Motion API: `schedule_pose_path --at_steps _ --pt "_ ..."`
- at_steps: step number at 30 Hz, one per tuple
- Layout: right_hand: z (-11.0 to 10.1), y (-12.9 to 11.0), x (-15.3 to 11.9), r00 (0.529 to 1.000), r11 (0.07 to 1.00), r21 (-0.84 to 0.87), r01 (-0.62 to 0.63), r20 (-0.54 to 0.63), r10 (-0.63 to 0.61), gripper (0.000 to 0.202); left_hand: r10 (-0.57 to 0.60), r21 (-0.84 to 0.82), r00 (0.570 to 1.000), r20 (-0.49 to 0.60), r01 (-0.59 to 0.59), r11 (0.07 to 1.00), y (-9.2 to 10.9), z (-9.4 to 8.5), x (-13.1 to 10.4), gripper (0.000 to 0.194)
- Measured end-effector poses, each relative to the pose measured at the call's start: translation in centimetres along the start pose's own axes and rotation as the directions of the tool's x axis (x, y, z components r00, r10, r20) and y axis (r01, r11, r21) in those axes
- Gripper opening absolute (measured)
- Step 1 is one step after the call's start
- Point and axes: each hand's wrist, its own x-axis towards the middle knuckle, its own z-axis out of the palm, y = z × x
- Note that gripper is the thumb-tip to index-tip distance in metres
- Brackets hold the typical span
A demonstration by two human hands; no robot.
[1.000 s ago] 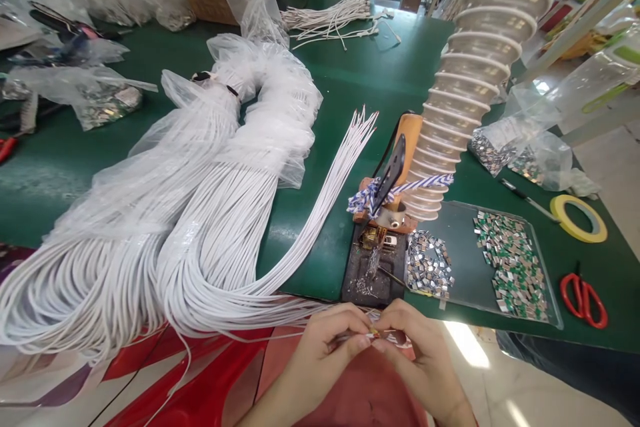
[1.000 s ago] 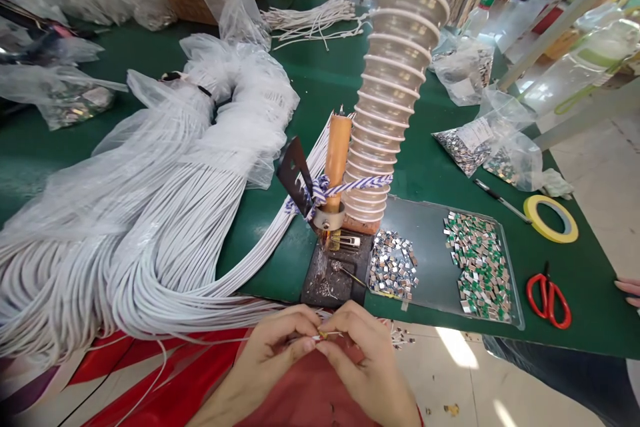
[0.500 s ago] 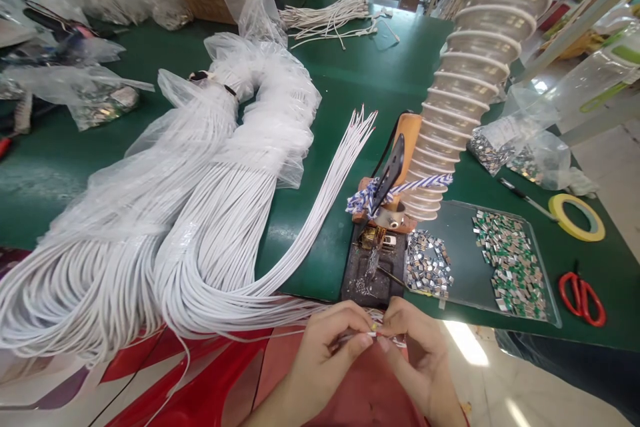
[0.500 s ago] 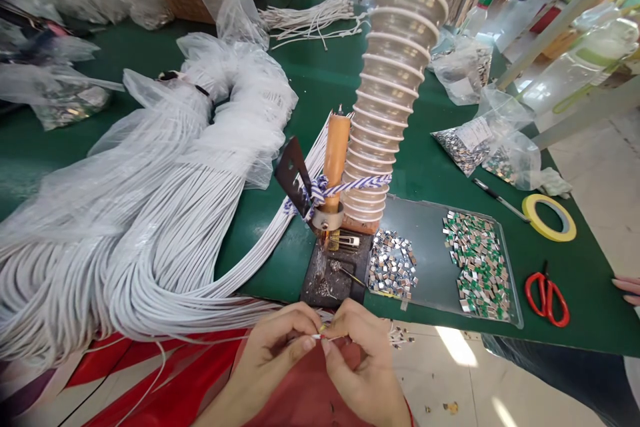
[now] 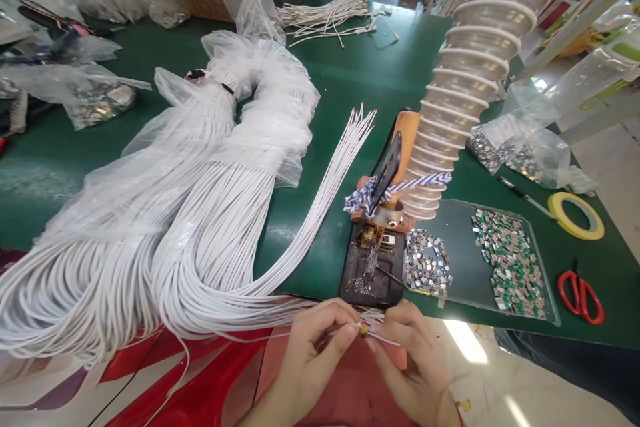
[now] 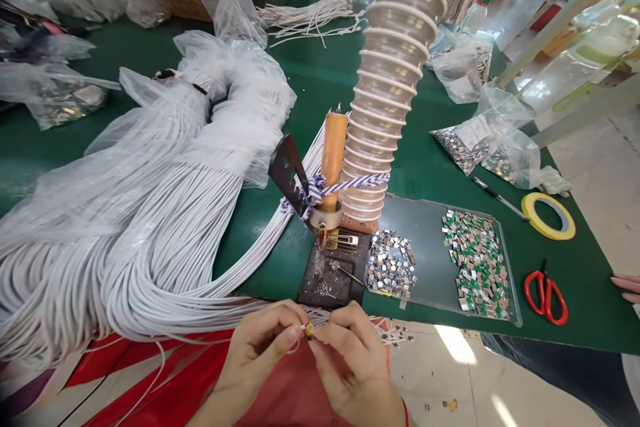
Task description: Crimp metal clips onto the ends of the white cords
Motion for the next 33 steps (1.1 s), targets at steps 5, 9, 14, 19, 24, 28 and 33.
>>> schedule_pose_path --at_steps 5,9,14,19,24,28,33 --pt "0.0 0.3 0.3 0.999 0.998 -0.066 0.019 0.045 -0.016 0.025 -0.007 0.041 0.999 0.049 0.005 0.999 -0.1 0.0 0.0 0.041" --pt "0.1 0.2 0.3 0.999 0.999 0.014 -0.051 0.007 0.051 0.023 0.049 0.061 0.998 0.046 -0.052 0.997 -0.2 0.2 -0.1 0.04" --pt "0.9 -0.4 0.1 0.946 0.929 0.22 -0.297 -0.066 0.318 0.011 0.271 0.12 0.962 -0.022 -0.266 0.956 -0.6 0.7 -0.3 0.022" --pt "1.7 -0.4 0.3 0.869 0.687 0.58 -0.438 0.079 0.488 0.028 0.474 0.214 0.881 -0.002 -0.462 0.86 -0.7 0.5 -0.3 0.011" --pt "1.1 -0.2 0.2 0.914 0.826 0.456 -0.33 -0.065 0.401 0.014 0.37 0.171 0.929 -0.026 -0.361 0.917 -0.4 0.2 -0.4 0.018" --pt "-0.1 -0.4 0.3 0.982 0.993 0.063 -0.096 -0.158 0.105 0.015 0.152 0.083 0.988 -0.003 -0.151 0.985 -0.4 0.3 -0.2 0.036" --pt "-0.5 -0.4 0.5 1.0 0.998 -0.07 0.006 0.008 -0.005 0.011 0.012 0.066 0.998 0.056 -0.015 0.998 -0.4 0.5 0.1 0.046"
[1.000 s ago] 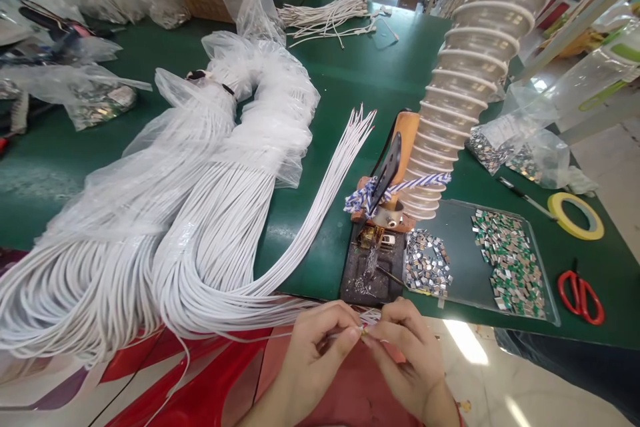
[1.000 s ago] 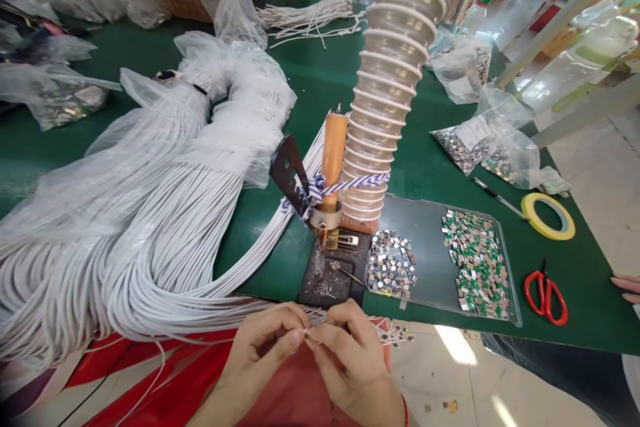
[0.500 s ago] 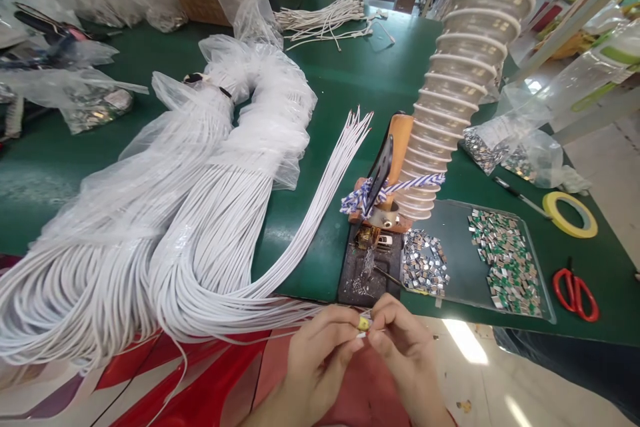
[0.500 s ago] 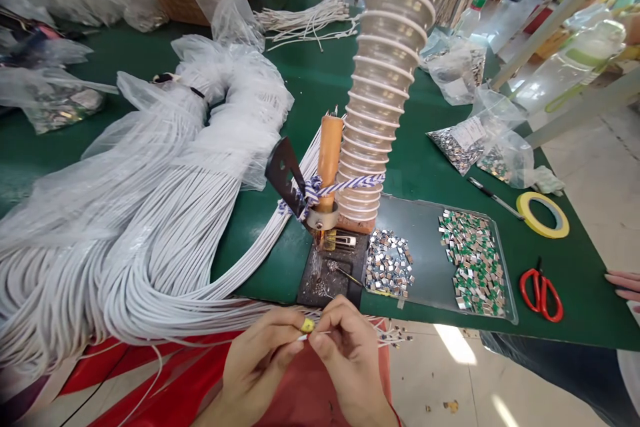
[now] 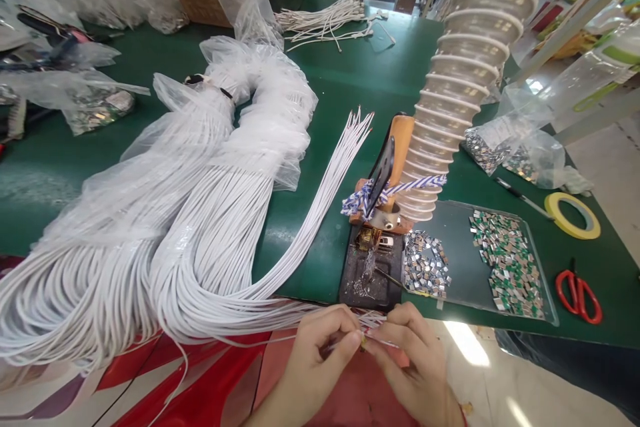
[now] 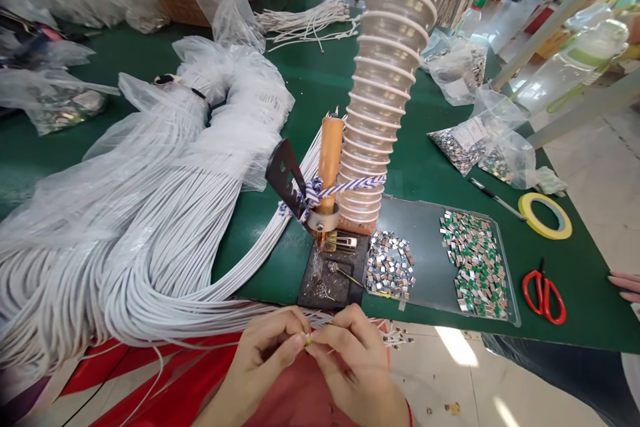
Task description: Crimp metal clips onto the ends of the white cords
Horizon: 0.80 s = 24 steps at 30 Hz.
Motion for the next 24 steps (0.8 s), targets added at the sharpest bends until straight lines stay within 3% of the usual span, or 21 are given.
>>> schedule_pose_path --at_steps 9,13,15,18,21,24 --pt "0.4 0.6 -0.3 0.999 0.997 0.051 -0.049 0.018 0.049 0.007 -0.127 -0.1 0.987 0.101 0.137 0.985 0.1 -0.4 0.1 0.05" --pt "0.8 0.8 -0.8 0.988 0.985 0.099 -0.142 -0.041 0.147 0.01 -0.125 -0.193 0.98 0.152 0.154 0.969 0.1 -0.2 0.4 0.042" --pt "1.1 0.8 -0.9 0.975 0.973 0.118 -0.199 -0.075 0.209 0.015 -0.089 -0.202 0.99 0.109 0.11 0.973 0.0 0.0 0.4 0.037" --pt "1.6 0.6 -0.7 0.959 0.961 0.149 -0.234 -0.127 0.253 0.022 0.058 -0.086 0.998 -0.007 -0.059 0.995 0.0 0.3 0.2 0.028" --pt "1.9 0.2 -0.3 0.939 0.938 0.187 -0.291 -0.133 0.318 0.029 0.239 0.092 0.967 -0.083 -0.231 0.969 -0.1 0.2 0.0 0.015" --pt "1.6 0.0 -0.1 0.922 0.907 0.216 -0.362 -0.057 0.382 0.031 0.318 0.19 0.941 -0.118 -0.293 0.937 -0.2 -0.2 -0.1 0.01"
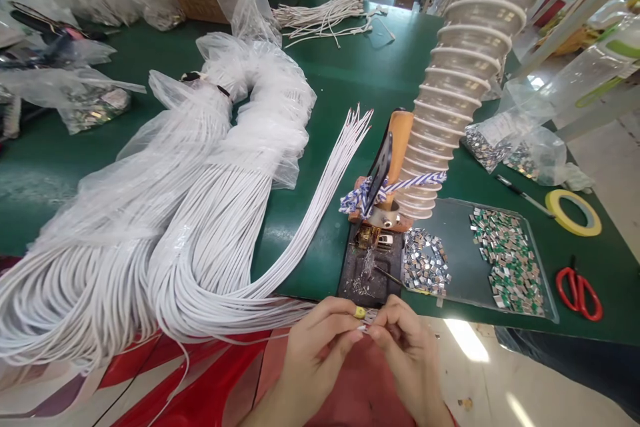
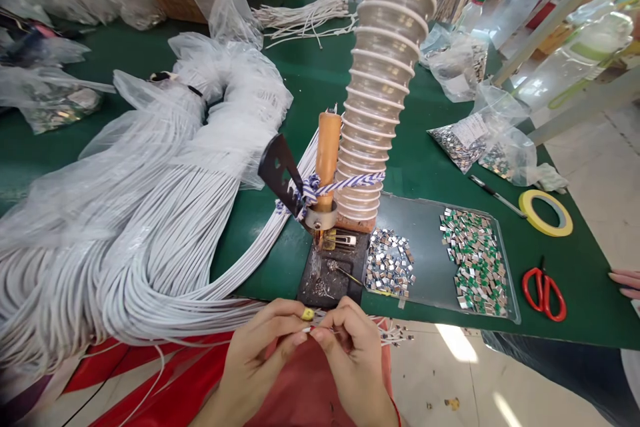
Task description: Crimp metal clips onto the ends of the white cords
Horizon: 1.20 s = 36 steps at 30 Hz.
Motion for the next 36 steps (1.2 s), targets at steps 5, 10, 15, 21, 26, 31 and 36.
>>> schedule_pose_path --at_steps 5,10,15,21,26,31,36 --pt "-2.4 0.5 1.0 0.999 0.992 -0.127 -0.002 0.053 0.009 0.022 -0.071 0.02 0.997 0.022 0.071 0.997 -0.5 -0.7 0.2 0.016" --pt "-5.7 2.6 3.8 0.997 0.895 -0.443 0.052 -0.028 -0.072 0.008 -0.202 0.025 0.973 0.112 0.201 0.979 -1.1 -1.1 1.5 0.015" --pt "-6.7 4.2 5.5 0.995 0.814 -0.58 0.034 -0.053 -0.08 0.012 -0.235 0.043 0.957 0.167 0.231 0.972 -1.5 -0.8 2.5 0.014" --pt "-6.5 4.6 5.5 0.996 0.823 -0.565 0.066 -0.01 -0.087 0.009 -0.278 0.028 0.942 0.19 0.278 0.96 -1.6 -0.9 2.5 0.017" --pt "-6.8 4.2 5.7 0.998 0.828 -0.558 0.064 0.017 -0.066 0.014 -0.298 0.021 0.931 0.208 0.3 0.954 -1.5 -0.9 2.6 0.017" --pt "-6.4 3.4 4.3 0.984 0.911 -0.407 -0.072 -0.176 -0.001 0.012 -0.289 0.028 0.933 0.214 0.29 0.957 -1.2 -0.8 2.8 0.021" --pt "-4.2 1.8 2.1 0.999 0.993 -0.11 -0.038 -0.03 0.035 0.009 -0.293 -0.012 0.933 0.208 0.302 0.953 -0.7 -0.6 3.0 0.02"
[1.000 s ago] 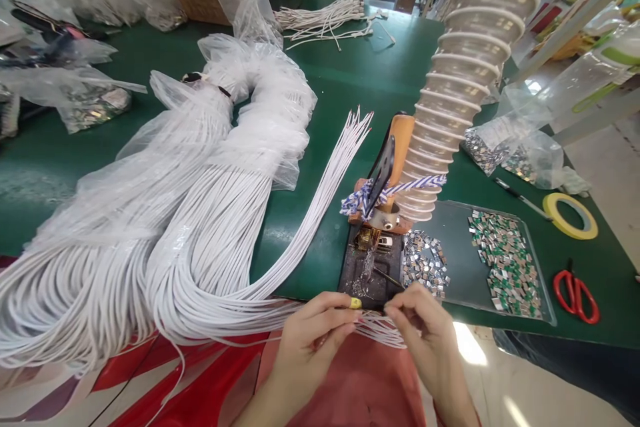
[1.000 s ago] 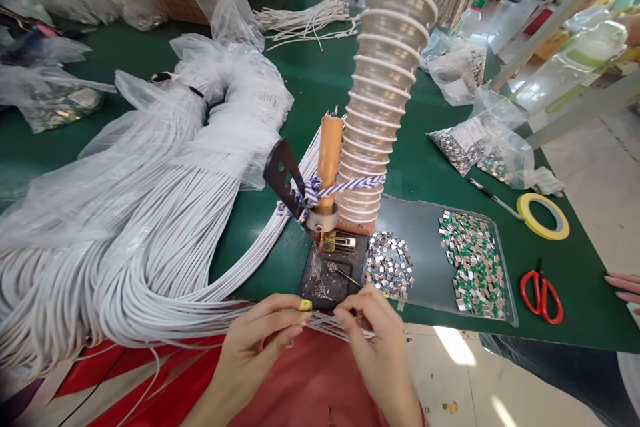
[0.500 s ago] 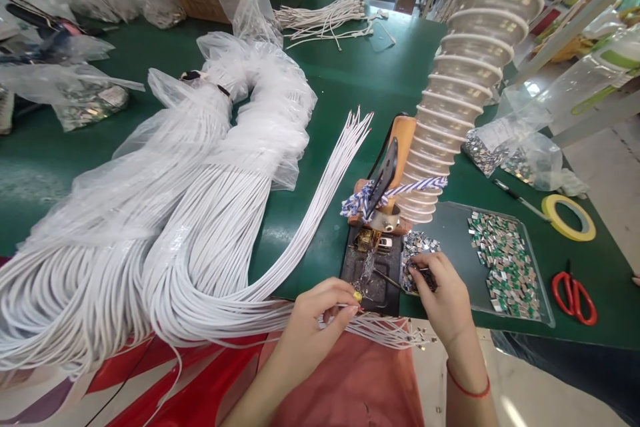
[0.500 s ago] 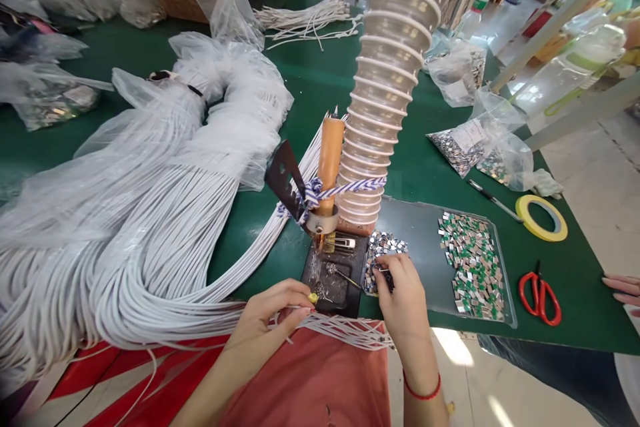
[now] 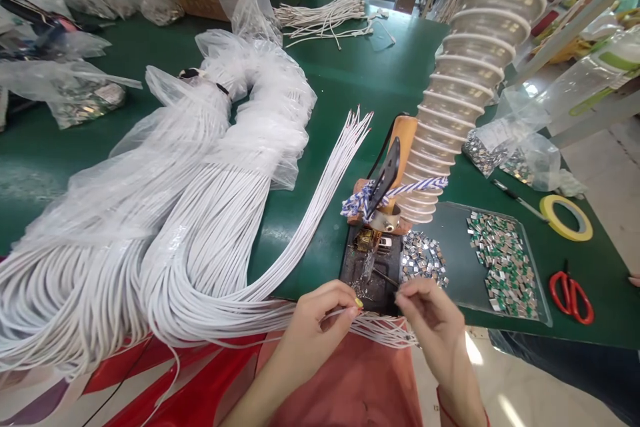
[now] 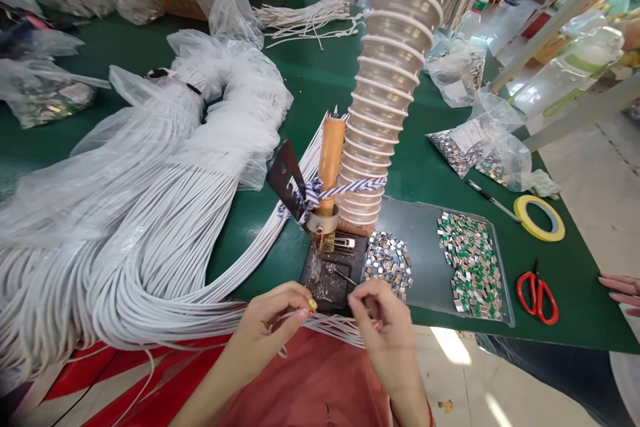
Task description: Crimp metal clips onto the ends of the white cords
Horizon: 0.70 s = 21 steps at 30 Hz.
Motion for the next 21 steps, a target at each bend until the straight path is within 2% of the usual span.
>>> schedule_pose_path --at_steps 3,10,15,21 --pt "1.4 -0.9 -0.7 0.992 0.996 0.088 -0.01 0.124 -0.001 0.009 -0.004 -0.059 1.0 0.026 0.006 0.998 0.2 0.2 -0.2 0.02" --pt "2.4 -1.1 -1.0 0.986 0.985 0.163 -0.051 0.163 0.024 0.008 -0.08 -0.196 0.997 0.002 0.079 0.977 0.1 0.9 -0.6 0.016" --pt "2.7 -0.9 -1.3 0.986 0.976 0.21 -0.058 0.166 0.023 0.009 -0.086 -0.122 0.995 -0.055 0.079 0.989 0.0 1.2 -0.7 0.019" --pt "3.1 -0.4 -1.5 0.987 0.979 0.197 -0.044 0.158 0.012 0.01 -0.047 -0.034 0.998 -0.039 0.046 0.998 0.1 1.2 -0.9 0.018"
